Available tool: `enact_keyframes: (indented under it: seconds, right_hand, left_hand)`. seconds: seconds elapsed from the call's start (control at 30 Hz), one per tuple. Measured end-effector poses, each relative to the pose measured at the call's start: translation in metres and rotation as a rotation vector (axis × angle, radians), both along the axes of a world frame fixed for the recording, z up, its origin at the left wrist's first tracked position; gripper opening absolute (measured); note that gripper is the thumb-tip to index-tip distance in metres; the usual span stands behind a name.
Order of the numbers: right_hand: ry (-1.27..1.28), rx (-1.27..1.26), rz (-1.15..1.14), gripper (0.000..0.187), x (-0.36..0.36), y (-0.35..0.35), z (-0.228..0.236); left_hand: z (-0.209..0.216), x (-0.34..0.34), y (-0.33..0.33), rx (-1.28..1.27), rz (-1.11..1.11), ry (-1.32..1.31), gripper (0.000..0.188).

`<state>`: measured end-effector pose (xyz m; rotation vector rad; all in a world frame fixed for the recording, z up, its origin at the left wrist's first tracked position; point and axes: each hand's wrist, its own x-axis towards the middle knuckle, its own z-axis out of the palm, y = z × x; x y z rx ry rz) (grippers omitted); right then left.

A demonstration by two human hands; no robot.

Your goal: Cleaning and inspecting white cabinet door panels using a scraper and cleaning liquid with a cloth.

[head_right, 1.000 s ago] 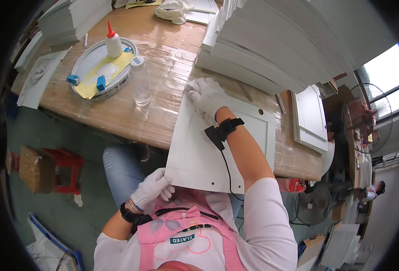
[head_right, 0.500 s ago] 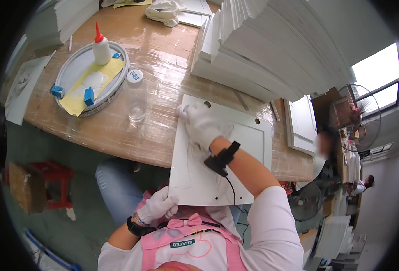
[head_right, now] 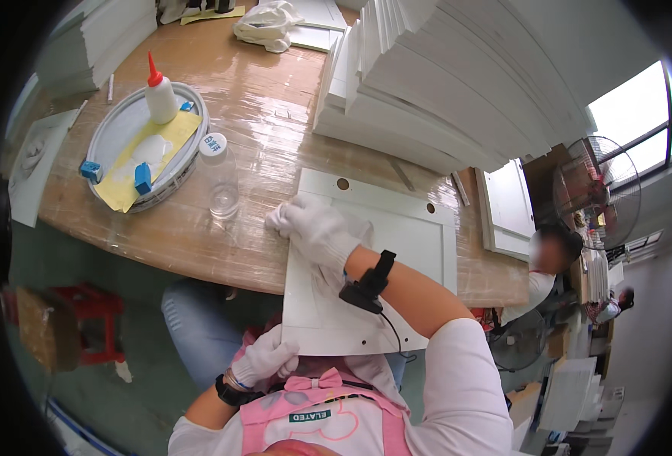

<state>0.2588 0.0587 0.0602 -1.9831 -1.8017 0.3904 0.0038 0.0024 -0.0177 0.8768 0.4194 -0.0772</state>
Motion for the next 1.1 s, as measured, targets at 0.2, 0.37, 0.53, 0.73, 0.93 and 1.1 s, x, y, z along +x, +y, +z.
enact_keyframes:
  seconds: [0.2,0.37,0.53,0.73,0.93,1.1]
  right_hand:
    - [0.028,-0.1,-0.214,0.017,0.01,0.026,-0.005]
    - [0.353,-0.354,-0.192,0.024,-0.015,-0.037,0.003]
    - [-0.096,-0.218,-0.145,0.026,0.021,-0.015,0.016]
    - [-0.252,-0.179,0.336,0.031,-0.038,-0.099,0.0]
    - [-0.478,-0.1,0.182,0.028,-0.03,-0.071,0.003]
    - [-0.275,-0.185,0.282,0.041,-0.031,-0.077,0.006]
  left_hand:
    - [0.003,-0.008,-0.003,0.048,0.029,0.04,0.029]
    - [-0.003,0.001,-0.004,0.027,0.051,0.018,0.027]
    - [0.004,0.003,-0.001,0.062,0.084,0.056,0.028]
    - [0.003,0.007,-0.007,0.071,0.077,0.06,0.032]
    - [-0.005,0.0,-0.007,0.103,0.123,0.031,0.032]
    - [0.009,0.005,-0.006,0.09,0.098,0.085,0.032]
